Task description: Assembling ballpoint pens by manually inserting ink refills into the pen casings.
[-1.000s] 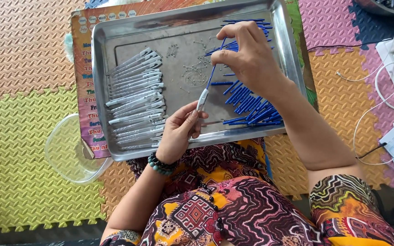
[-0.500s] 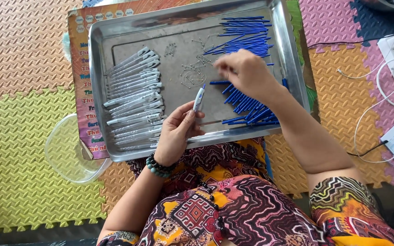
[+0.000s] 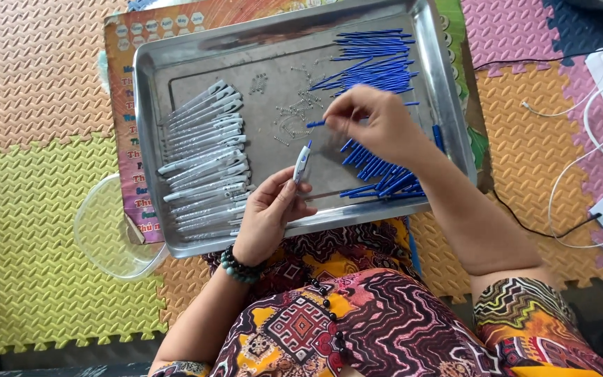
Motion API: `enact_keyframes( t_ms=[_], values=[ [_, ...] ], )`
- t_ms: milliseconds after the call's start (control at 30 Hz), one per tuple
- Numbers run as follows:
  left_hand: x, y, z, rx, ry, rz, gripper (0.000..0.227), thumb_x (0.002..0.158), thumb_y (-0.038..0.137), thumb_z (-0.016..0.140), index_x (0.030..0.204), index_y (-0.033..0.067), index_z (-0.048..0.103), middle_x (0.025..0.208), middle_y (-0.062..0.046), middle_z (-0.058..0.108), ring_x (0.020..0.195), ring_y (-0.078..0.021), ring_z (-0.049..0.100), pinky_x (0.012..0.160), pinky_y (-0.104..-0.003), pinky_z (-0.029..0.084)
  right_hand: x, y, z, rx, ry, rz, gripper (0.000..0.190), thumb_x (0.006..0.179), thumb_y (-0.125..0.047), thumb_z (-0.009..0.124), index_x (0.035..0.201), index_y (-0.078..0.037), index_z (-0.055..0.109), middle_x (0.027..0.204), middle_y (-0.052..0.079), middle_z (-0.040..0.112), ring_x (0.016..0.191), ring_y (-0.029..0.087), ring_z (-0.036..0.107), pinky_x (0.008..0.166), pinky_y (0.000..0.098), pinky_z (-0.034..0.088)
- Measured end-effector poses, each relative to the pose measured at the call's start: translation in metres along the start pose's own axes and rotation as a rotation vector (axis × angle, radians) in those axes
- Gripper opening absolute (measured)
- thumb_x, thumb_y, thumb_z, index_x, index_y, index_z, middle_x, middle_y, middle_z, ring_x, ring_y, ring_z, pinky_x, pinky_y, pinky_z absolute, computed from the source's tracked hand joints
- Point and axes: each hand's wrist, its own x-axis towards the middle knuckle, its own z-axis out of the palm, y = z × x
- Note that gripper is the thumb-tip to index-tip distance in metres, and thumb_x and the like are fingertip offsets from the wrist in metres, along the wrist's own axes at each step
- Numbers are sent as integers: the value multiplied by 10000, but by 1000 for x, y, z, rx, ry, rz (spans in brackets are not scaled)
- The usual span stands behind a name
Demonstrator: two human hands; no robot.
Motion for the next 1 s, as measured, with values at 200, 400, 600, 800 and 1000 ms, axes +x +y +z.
enact_keyframes(
  t_ms=[200,400,600,800,1000],
  values=[
    [2,-9,-10,-76,-21,37,373,1156,121,626,1505,-6,665,1128,-236,799,836,-178,754,888,-538,752,21,-40,-12,8,50,-152,123,1224,-238,672,1212,-163,770,998,65,744,913,208,704,865,356,618],
    [0,-1,-12,-113,-106,15,409,1168,146,617,1556,18,634,1192,-141,780,810,-152,734,924,-421,729,17,-55,22,87,-65,-122,262,1228,-235,511,1144,-60,688,1091,82,781,983,172,735,879,272,614],
    [1,7,-3,-110,-56,9,403,1156,160,638,1533,17,649,1175,-121,773,790,-148,722,863,-387,721,12,-69,12,15,-63,-98,356,1225,-363,491,1200,-92,721,1159,25,818,902,122,658,822,285,537],
    [8,0,-11,-259,-38,-36,473,1158,109,604,1620,28,550,1349,-189,740,891,-224,760,922,-469,719,30,-51,17,349,-67,14,277,1133,-292,711,1244,-39,689,1011,97,829,873,135,781,787,233,628],
    [5,3,-10,-313,-74,-46,477,1190,100,541,1659,22,510,1440,-231,721,1046,-312,816,968,-533,713,31,-17,51,515,1,387,225,1128,-325,675,1167,-105,698,1016,85,845,845,161,788,698,240,619]
  ],
)
